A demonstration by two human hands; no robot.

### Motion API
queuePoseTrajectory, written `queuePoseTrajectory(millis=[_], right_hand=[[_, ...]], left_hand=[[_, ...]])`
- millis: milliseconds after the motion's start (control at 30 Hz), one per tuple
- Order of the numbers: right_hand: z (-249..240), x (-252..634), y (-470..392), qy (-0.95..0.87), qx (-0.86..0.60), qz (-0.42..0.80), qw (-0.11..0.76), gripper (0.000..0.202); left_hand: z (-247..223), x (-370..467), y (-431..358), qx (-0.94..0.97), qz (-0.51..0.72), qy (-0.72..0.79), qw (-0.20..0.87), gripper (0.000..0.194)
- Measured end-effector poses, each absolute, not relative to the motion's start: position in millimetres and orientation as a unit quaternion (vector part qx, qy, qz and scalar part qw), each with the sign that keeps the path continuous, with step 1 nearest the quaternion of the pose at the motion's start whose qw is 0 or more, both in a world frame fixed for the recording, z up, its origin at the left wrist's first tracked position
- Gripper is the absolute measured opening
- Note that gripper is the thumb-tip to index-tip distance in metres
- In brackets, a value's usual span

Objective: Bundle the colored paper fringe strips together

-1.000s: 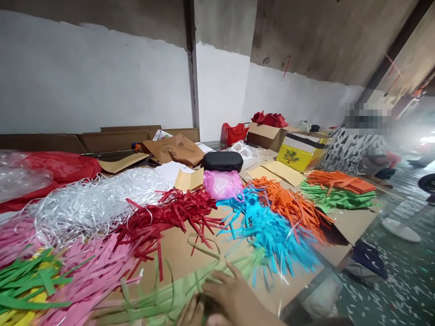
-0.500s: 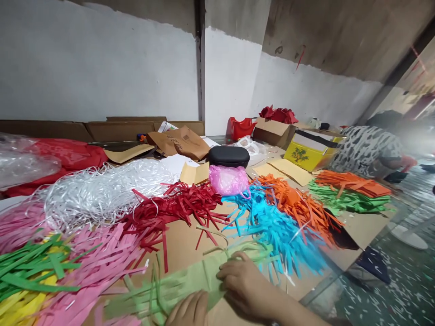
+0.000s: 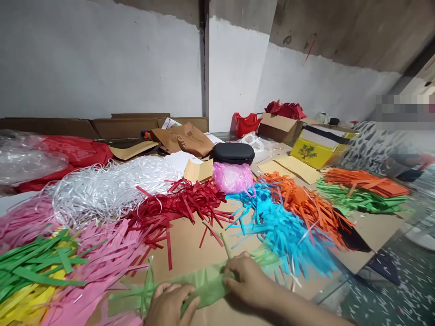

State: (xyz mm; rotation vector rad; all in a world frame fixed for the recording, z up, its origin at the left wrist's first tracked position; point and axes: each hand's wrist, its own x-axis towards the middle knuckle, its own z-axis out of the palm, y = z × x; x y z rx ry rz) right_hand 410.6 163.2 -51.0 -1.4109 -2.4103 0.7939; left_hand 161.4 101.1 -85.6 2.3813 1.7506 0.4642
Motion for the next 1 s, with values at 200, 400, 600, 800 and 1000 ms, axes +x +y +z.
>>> queuePoseTrajectory(millis=[200, 400, 600, 800, 1000], right_hand=[[-61, 392, 168, -0.815, -0.526, 0.212, 0.117, 0.019], [-76, 397, 169, -0.838, -0.498, 0.175, 0.139, 0.013], [-83, 395, 173, -0.827, -0.509, 0.190, 0.148, 0.012], [-69, 399, 172, -0.809, -0.522, 0.207, 0.171, 0.006], [-37, 427, 168, -0.944, -0.287, 0.089, 0.138, 0.020]], left_hand=[[-82, 171, 124, 0.750, 0.101, 0.652, 0.040, 0.029], [-90, 172, 124, 0.770, 0.102, 0.629, -0.018, 0.032], [-93, 176, 123, 0.769, 0.109, 0.627, -0.055, 0.031], [-94, 174, 124, 0.782, 0.160, 0.598, -0.069, 0.011], [-82, 176, 121, 0.839, 0.217, 0.493, -0.077, 0.027]])
